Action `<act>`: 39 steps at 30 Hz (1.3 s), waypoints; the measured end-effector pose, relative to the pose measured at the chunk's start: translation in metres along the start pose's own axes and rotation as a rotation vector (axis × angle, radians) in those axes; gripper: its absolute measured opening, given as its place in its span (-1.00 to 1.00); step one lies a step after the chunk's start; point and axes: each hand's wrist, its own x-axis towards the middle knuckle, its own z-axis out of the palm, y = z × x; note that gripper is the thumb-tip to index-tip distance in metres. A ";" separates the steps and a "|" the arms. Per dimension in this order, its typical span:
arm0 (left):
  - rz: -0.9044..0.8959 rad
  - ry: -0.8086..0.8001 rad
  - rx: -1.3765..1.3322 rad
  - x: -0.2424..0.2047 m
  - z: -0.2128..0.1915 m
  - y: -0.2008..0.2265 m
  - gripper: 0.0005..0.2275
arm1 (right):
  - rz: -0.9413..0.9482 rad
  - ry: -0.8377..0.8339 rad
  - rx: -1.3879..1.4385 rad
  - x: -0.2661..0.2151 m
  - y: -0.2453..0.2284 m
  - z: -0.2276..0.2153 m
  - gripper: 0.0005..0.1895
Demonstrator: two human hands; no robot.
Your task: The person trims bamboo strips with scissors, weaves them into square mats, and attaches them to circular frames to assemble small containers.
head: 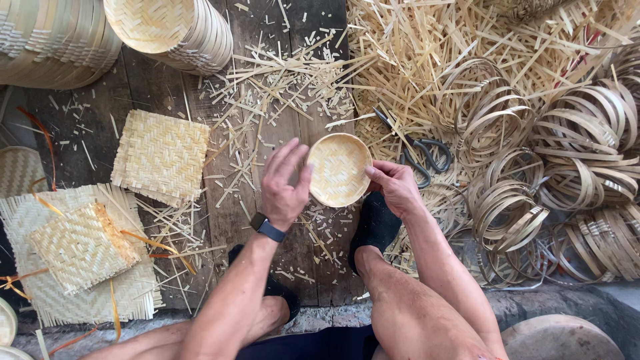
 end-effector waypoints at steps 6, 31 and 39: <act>0.715 -0.632 0.489 0.018 -0.041 0.010 -0.67 | -0.009 0.007 0.011 -0.001 -0.013 -0.004 -0.66; 0.313 0.196 0.661 0.191 -0.144 -0.133 -0.89 | -0.159 0.201 -0.532 -0.013 0.057 -0.017 -0.65; 0.234 0.148 0.673 0.192 -0.141 -0.137 -0.87 | -0.163 0.225 -0.630 -0.017 0.049 -0.006 -0.66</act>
